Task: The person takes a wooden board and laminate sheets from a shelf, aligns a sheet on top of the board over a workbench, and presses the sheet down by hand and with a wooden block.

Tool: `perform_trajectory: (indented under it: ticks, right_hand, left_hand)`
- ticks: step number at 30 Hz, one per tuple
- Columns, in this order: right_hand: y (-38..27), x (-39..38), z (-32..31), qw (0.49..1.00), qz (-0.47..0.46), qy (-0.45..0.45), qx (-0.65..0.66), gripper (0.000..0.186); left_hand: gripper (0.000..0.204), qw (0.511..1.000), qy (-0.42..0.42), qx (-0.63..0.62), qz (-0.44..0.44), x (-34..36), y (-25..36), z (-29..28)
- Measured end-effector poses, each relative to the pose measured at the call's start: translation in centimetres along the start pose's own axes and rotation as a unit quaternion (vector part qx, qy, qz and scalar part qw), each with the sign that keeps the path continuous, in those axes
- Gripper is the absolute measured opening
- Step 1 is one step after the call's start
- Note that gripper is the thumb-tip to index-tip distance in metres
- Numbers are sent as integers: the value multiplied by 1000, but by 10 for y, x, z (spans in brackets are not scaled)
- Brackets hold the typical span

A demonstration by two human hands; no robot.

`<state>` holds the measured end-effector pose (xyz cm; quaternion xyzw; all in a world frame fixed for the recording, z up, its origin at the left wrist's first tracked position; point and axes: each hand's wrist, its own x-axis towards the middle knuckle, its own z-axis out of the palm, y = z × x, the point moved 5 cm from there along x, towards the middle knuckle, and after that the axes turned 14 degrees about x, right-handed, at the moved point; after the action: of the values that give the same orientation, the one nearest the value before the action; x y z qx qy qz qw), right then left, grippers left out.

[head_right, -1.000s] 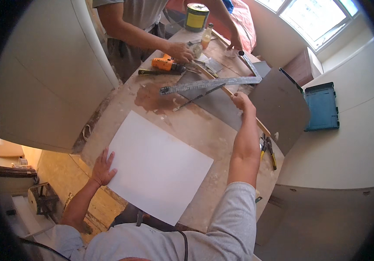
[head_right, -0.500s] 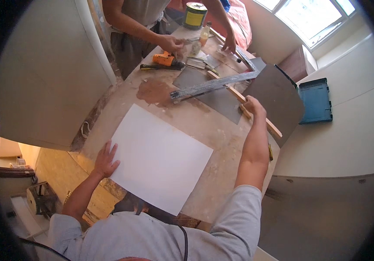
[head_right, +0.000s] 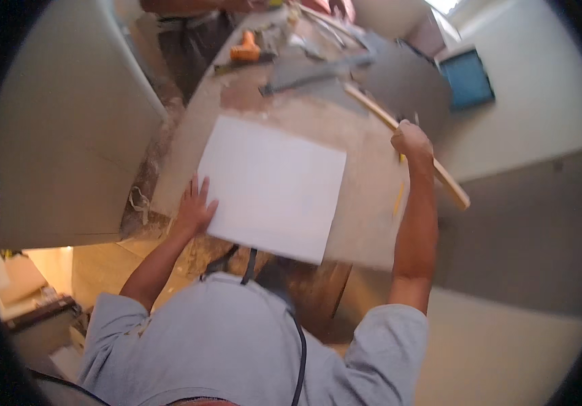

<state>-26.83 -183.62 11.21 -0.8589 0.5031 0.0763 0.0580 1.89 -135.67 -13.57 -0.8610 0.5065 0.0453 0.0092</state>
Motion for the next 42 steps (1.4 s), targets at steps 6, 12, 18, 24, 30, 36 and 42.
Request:
perform_trajectory:
  ticks: [6,12,18,24,30,36,42]
  right_hand:
    - [-25,-367,136,819,119,-27,561,63]
    - [-117,-485,194,839,122,152,508,64]
    - [-148,-542,236,879,129,10,458,65]
    - [-144,-515,245,883,92,46,458,66]
    - [-92,-431,244,876,191,-12,443,50]
    - [-69,-388,252,946,187,-78,254,52]
    - [-91,-356,240,953,174,-135,207,56]
  left_hand:
    - [76,996,80,17,-27,-1,-8,14]
    - [78,980,129,-12,148,-20,58,-12]
    - [56,732,-243,-635,54,-113,218,-41]
    - [33,746,-322,-581,41,-176,267,41]
    - [52,941,-65,-244,225,-83,255,-34]
    - [82,974,2,13,225,19,199,-16]
    - [95,978,56,25,199,15,172,0]
